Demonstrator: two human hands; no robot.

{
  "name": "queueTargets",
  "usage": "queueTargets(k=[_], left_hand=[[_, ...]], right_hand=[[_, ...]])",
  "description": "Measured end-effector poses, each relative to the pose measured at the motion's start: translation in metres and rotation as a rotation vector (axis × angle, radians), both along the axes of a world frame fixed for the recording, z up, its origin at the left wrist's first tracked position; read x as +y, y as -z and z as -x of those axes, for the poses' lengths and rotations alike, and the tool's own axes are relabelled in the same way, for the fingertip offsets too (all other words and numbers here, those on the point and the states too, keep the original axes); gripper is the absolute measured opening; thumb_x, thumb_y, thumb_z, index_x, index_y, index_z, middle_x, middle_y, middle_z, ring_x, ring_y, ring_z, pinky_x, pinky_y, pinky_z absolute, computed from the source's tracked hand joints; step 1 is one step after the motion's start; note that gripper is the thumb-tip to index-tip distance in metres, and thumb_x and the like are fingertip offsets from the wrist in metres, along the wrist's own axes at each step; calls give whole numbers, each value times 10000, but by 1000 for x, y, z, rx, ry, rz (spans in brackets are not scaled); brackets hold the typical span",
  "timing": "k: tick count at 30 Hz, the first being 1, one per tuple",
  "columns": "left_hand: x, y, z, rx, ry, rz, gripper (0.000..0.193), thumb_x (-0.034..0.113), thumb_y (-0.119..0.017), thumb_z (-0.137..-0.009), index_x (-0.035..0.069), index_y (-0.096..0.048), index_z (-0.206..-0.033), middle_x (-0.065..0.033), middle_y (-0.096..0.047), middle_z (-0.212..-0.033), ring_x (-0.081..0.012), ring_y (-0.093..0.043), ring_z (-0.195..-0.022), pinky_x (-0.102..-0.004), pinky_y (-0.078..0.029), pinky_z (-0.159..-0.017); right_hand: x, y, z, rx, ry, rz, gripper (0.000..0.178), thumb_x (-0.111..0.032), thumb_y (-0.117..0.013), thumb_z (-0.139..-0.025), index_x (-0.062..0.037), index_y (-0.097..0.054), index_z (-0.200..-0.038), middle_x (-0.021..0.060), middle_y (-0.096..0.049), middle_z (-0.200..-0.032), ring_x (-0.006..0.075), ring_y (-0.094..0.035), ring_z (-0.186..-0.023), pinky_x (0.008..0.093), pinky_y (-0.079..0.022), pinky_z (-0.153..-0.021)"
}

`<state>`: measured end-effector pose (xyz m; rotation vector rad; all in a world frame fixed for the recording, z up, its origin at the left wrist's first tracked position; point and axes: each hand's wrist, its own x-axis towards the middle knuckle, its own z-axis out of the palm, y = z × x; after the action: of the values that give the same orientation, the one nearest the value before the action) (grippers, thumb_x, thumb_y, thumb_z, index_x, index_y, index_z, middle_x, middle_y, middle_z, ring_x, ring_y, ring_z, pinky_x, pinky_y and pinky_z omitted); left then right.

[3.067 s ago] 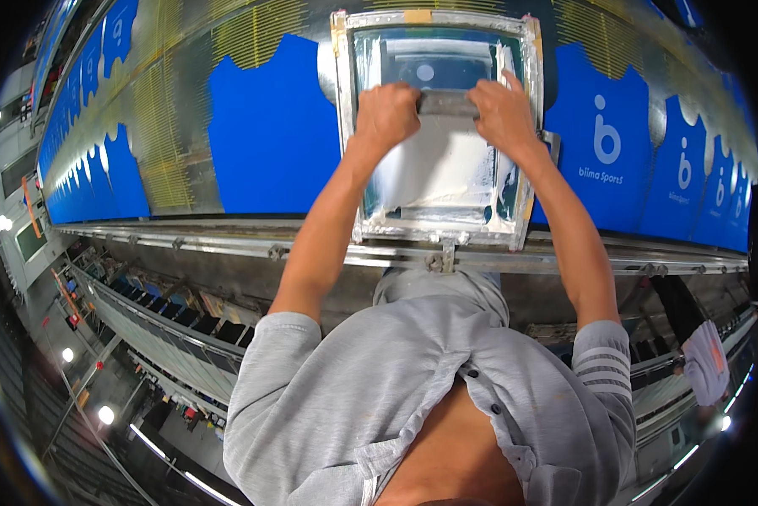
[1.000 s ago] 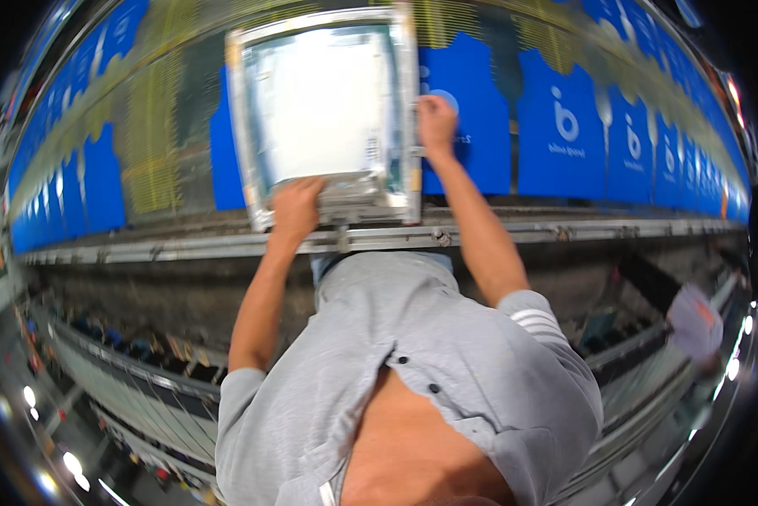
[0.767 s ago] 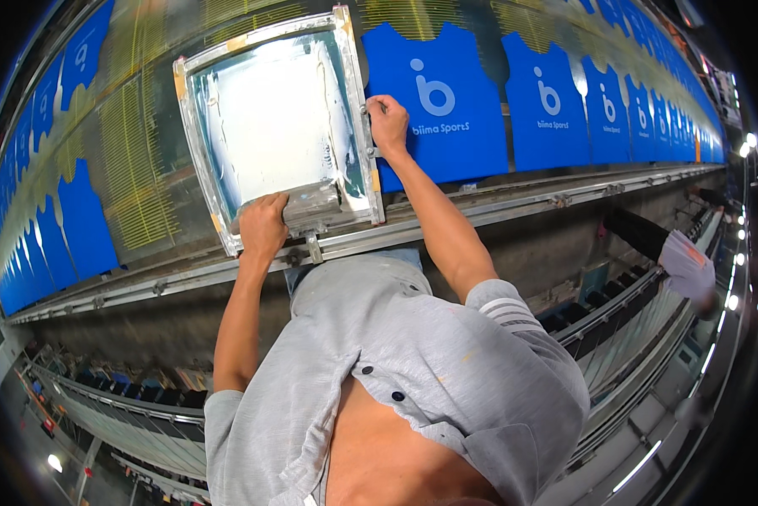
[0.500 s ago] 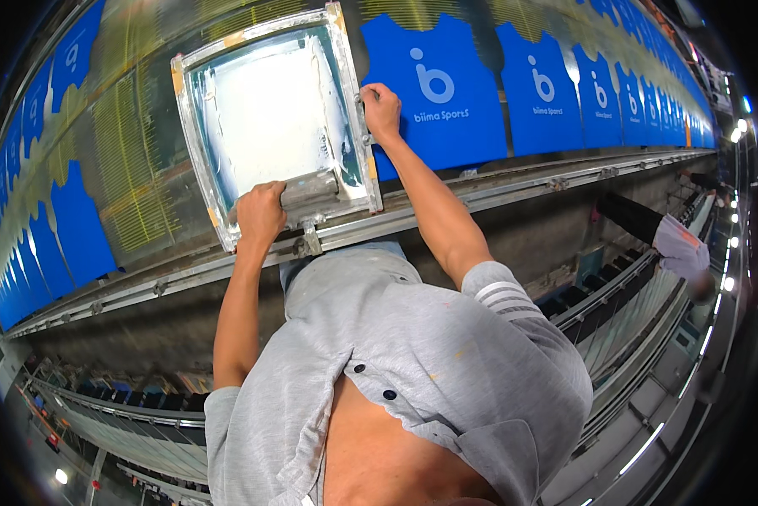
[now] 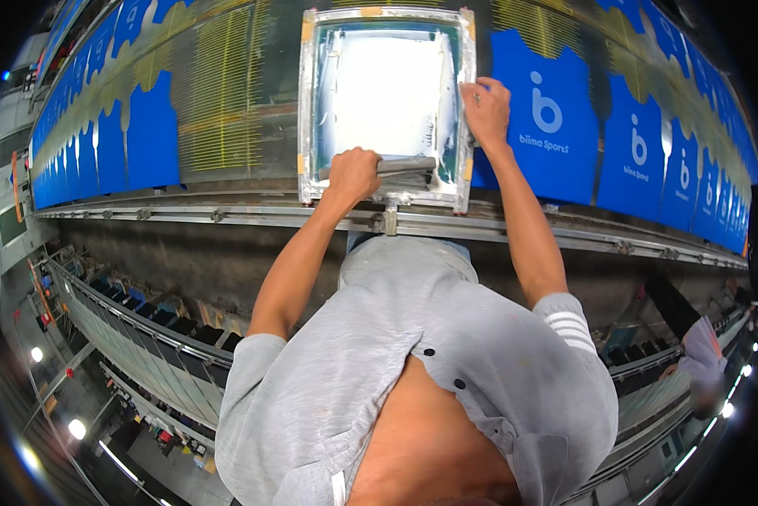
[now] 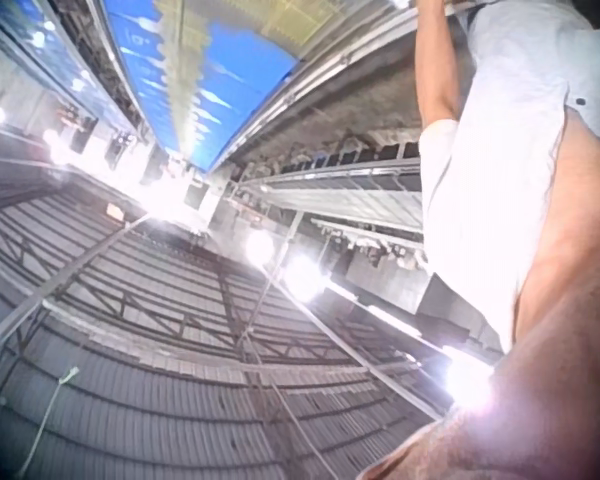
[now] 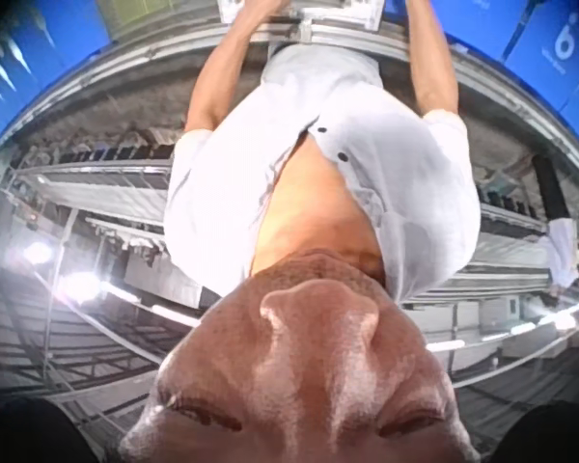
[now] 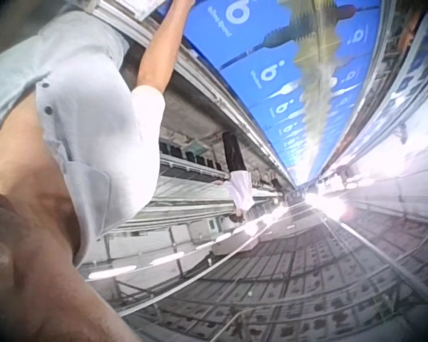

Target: The person uses a squeegee to press white ink through a screen-printing frame onto a blue fabric surface. The person repeatedly lifts and repositions the frame and wipes the squeegee on the fabric between passes.

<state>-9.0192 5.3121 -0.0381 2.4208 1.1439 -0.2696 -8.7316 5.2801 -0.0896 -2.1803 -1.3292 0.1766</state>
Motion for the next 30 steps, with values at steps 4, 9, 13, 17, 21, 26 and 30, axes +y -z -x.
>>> queueTargets(k=[4, 9, 13, 17, 21, 26, 30], left_hand=[[66, -3, -32, -96, 23, -25, 296, 74, -661, -671, 118, -788, -935, -198, -723, -802, -386, -708, -771, -474, -569, -706], [189, 5, -77, -133, 70, -175, 215, 141, -664, -682, 102, -782, -857, -191, -727, -808, -376, -720, -785, -477, -576, -716], [280, 8, -95, -9, 84, -204, 353, 172, -658, -722, 212, -802, -1042, -183, -736, -846, -389, -716, -806, -471, -584, -730], [287, 33, -93, -92, 125, -239, 362, 138, -638, -719, 209, -805, -1033, -166, -738, -846, -378, -715, -785, -467, -581, -697], [223, 42, -57, -284, 80, -265, 235, 98, -640, -700, 126, -787, -882, -143, -726, -807, -360, -703, -717, -452, -568, -631], [125, 32, -9, -315, 49, -205, 331, 13, -628, -687, 115, -780, -963, -88, -750, -935, -319, -721, -815, -405, -578, -661], [43, 26, 26, -358, 5, -187, 302, -8, -642, -655, 85, -758, -919, -89, -743, -921, -306, -715, -834, -392, -574, -663]], right_hand=[[24, -72, 51, 16, -620, 360, 297, -364, -737, -828, -104, -768, -969, 157, -719, -1016, 290, -680, -1009, 440, -514, -871], [126, -44, 12, -203, -574, 371, 259, -107, -626, -737, -142, -763, -953, 106, -741, -842, 313, -715, -846, 508, -489, -827], [195, -29, -31, -245, -527, 318, 224, -106, -632, -755, -94, -749, -945, 141, -732, -848, 336, -704, -860, 502, -473, -854], [195, -19, -24, -208, -504, 271, 168, -110, -670, -760, -78, -725, -916, 126, -719, -918, 320, -685, -929, 494, -435, -964], [136, -17, 10, -250, -520, 229, 274, -107, -770, -726, -78, -697, -989, 78, -659, -969, 276, -639, -1002, 472, -409, -1066], [45, -27, 62, -172, -515, 199, 310, -3, -730, -655, -77, -680, -952, 72, -596, -881, 270, -627, -942, 490, -402, -1087], [-32, -26, 100, -111, -523, 204, 324, 35, -692, -626, -62, -675, -934, 81, -582, -872, 279, -613, -918, 512, -386, -1108]])
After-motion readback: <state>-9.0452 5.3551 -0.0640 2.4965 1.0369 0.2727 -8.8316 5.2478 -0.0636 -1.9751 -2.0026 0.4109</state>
